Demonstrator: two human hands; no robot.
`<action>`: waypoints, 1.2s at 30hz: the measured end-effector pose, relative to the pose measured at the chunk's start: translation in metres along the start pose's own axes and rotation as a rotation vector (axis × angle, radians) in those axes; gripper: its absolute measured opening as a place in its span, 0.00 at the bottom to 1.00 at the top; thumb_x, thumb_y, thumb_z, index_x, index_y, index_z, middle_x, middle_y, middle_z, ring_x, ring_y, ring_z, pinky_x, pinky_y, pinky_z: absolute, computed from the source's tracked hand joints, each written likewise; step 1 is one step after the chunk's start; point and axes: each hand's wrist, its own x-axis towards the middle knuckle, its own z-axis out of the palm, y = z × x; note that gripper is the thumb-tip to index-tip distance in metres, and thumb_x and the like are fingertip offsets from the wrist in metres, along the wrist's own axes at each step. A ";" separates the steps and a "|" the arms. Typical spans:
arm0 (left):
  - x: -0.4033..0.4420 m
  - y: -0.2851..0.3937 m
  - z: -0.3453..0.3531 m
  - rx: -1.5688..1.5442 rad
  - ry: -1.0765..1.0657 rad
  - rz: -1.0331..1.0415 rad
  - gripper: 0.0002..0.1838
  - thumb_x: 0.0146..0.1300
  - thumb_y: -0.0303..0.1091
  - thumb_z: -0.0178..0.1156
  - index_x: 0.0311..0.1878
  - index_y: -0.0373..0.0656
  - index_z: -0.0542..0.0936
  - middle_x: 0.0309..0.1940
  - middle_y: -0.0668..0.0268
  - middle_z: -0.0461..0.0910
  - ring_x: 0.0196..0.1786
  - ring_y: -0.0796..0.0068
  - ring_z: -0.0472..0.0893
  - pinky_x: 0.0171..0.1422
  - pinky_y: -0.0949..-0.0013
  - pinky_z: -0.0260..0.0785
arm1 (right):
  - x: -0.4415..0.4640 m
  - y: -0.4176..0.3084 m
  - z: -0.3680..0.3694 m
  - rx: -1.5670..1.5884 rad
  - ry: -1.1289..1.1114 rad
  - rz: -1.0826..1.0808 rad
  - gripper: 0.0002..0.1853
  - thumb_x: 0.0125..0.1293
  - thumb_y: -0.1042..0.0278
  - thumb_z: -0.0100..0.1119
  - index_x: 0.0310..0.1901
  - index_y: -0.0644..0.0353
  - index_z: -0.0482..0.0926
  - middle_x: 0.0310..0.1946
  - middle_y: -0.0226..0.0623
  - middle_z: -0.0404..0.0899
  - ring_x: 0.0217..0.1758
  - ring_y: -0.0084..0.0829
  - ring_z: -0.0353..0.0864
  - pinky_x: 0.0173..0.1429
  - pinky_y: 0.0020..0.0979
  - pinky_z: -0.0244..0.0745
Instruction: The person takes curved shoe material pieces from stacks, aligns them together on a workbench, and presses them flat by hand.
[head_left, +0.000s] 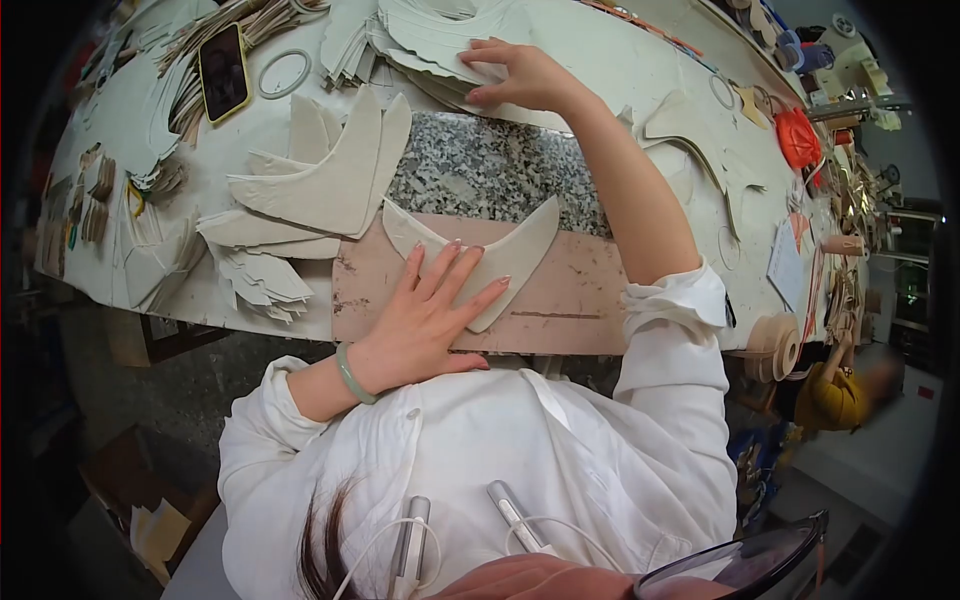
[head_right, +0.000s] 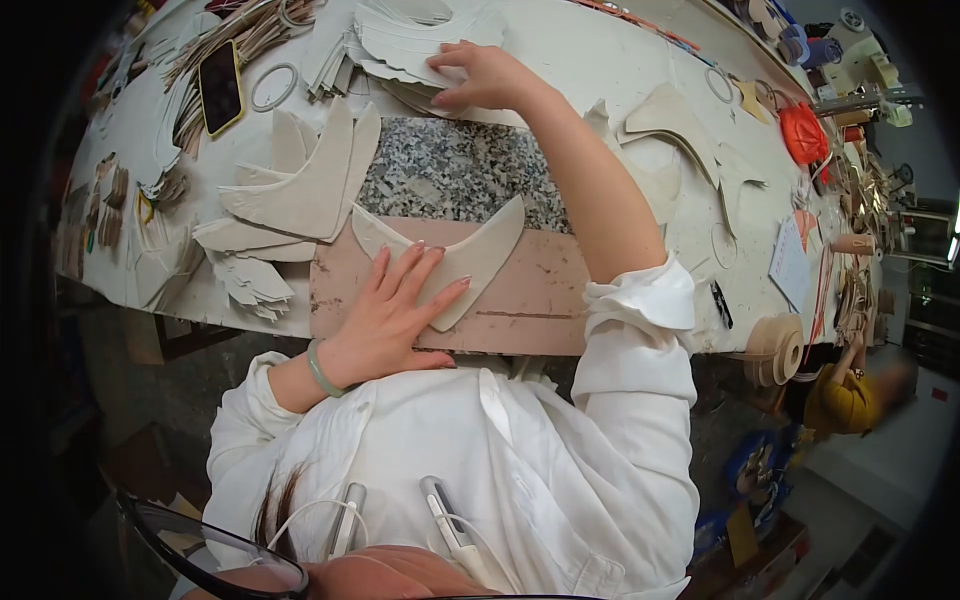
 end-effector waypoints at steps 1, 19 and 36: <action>0.002 0.001 0.003 -0.015 0.035 -0.024 0.52 0.48 0.66 0.68 0.71 0.41 0.66 0.68 0.50 0.64 0.67 0.49 0.63 0.76 0.44 0.48 | -0.002 -0.003 -0.008 0.098 -0.037 0.110 0.21 0.65 0.55 0.67 0.58 0.51 0.83 0.47 0.34 0.86 0.46 0.31 0.80 0.50 0.30 0.75; 0.027 0.003 -0.004 -0.228 0.084 -0.124 0.24 0.48 0.45 0.76 0.43 0.47 0.75 0.41 0.67 0.78 0.46 0.63 0.72 0.61 0.59 0.59 | -0.169 -0.086 -0.100 0.009 0.599 -0.219 0.17 0.60 0.85 0.62 0.51 0.64 0.84 0.52 0.35 0.86 0.54 0.32 0.86 0.52 0.26 0.82; 0.047 0.037 -0.140 -0.893 0.561 0.369 0.07 0.57 0.24 0.68 0.36 0.48 0.83 0.36 0.65 0.84 0.42 0.68 0.83 0.62 0.48 0.69 | -0.167 -0.015 -0.060 -0.063 0.282 0.609 0.17 0.61 0.56 0.70 0.44 0.61 0.82 0.31 0.34 0.82 0.31 0.33 0.78 0.38 0.32 0.75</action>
